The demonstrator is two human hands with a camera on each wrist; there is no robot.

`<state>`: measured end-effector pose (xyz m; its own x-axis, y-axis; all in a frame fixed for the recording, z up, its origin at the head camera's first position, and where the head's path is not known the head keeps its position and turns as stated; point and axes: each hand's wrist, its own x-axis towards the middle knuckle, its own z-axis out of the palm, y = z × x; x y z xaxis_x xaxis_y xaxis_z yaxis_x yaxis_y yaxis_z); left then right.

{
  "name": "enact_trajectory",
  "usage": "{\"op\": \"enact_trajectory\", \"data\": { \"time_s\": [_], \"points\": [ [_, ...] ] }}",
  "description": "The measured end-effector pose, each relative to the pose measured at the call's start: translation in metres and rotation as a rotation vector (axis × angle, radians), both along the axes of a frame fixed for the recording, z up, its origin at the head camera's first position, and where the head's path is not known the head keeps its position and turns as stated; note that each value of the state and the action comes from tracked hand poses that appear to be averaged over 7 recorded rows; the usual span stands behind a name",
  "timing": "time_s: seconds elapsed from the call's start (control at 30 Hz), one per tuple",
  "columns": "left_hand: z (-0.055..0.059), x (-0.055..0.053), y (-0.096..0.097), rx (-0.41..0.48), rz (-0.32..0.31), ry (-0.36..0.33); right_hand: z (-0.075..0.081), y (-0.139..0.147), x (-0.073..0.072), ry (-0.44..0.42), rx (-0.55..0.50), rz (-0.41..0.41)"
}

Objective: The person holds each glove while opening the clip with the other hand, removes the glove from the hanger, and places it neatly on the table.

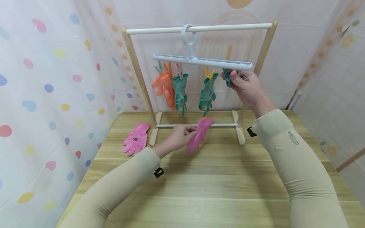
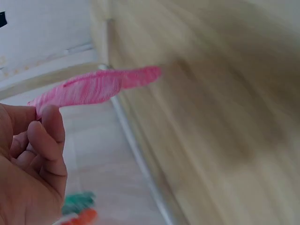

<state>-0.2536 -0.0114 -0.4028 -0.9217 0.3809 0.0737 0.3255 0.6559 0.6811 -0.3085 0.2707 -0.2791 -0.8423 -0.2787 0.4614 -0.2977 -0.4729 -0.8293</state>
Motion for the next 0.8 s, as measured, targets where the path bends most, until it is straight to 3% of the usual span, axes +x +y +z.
{"op": "enact_trajectory", "data": {
  "time_s": [0.1,0.2,0.5,0.7,0.8],
  "points": [
    [-0.009,0.003,-0.025,0.006,0.006,-0.083,-0.003,0.001,0.000,0.002,0.004,0.005],
    [-0.016,0.003,-0.049,-0.024,0.040,-0.116,-0.005,0.001,0.001,0.003,0.019,0.002],
    [-0.031,-0.010,-0.110,-0.273,0.232,0.006,-0.008,0.005,0.007,-0.032,0.036,0.021],
    [-0.034,-0.012,-0.126,-0.381,0.374,0.019,-0.010,0.008,0.010,-0.055,0.068,0.039],
    [-0.037,-0.013,-0.131,-0.409,0.405,0.015,-0.012,0.008,0.012,-0.063,0.091,0.038]
  ]
}}
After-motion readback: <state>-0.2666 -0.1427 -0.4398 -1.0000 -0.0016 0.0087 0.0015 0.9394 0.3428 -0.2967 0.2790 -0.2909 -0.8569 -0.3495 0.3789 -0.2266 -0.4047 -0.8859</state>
